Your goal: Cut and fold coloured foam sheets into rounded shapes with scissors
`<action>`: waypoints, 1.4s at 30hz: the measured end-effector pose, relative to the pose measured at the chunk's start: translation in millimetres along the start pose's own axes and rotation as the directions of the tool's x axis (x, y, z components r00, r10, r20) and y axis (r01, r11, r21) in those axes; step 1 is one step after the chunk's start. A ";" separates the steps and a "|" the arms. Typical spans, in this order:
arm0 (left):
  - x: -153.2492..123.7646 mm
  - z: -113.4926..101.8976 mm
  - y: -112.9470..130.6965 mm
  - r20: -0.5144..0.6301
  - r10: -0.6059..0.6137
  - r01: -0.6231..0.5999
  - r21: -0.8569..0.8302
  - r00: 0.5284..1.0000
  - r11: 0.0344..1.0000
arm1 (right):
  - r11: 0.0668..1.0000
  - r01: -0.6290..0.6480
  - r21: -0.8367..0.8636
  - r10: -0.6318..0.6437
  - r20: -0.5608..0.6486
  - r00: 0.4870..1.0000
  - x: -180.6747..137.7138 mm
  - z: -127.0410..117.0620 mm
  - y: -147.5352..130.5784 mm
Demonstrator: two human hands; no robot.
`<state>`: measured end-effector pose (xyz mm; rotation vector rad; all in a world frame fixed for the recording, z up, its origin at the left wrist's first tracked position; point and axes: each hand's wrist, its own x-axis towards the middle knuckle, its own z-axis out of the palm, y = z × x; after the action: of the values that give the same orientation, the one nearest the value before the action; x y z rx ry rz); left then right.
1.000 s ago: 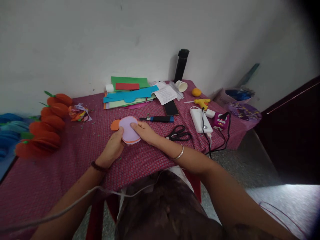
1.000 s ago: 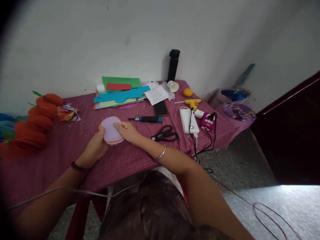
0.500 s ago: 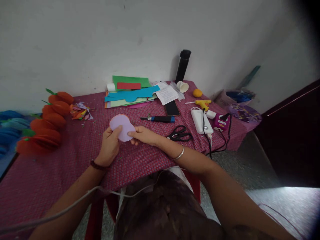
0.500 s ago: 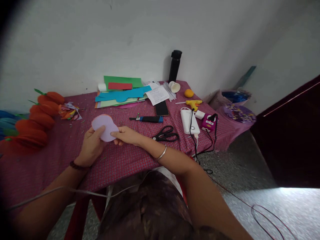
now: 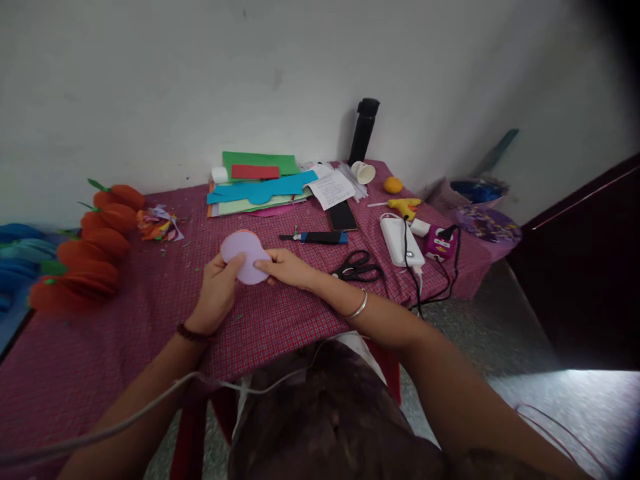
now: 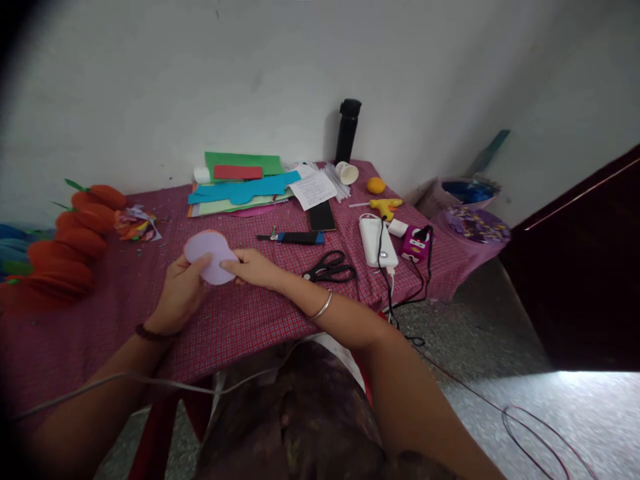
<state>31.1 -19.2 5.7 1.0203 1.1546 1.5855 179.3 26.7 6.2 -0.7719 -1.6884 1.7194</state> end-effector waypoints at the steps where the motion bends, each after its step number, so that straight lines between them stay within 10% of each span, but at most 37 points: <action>1: -0.5 -0.4 -1.6 0.044 -0.037 0.037 0.007 0.998 0.999 | 1.000 0.018 0.022 -0.017 -0.027 0.999 0.6 -0.2 0.1; 19: -2.4 3.0 1.9 0.100 -0.096 0.099 -0.025 0.990 0.995 | 0.959 0.197 -0.204 -0.213 -0.058 0.975 0.8 -12.1 -10.9; 26: 9.0 -9.8 -3.6 -0.027 -0.112 0.110 -0.080 0.993 0.991 | 0.582 0.231 -0.780 -0.232 0.113 0.966 -54.1 -94.2 -64.8; 32: 13.2 -12.3 -10.6 0.003 -0.136 0.135 -0.172 0.991 0.976 | 0.230 0.042 -0.972 -0.032 0.035 0.999 -144.8 -123.4 -34.7; 42: 6.7 -8.8 -1.2 0.068 -0.213 0.224 -0.271 0.975 0.936 | 0.192 0.095 -0.977 0.033 0.103 0.994 -140.9 -131.8 -19.9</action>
<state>21.2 -14.6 3.3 0.7092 0.9513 1.4918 371.4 5.4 22.6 -1.1420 -2.8489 0.3202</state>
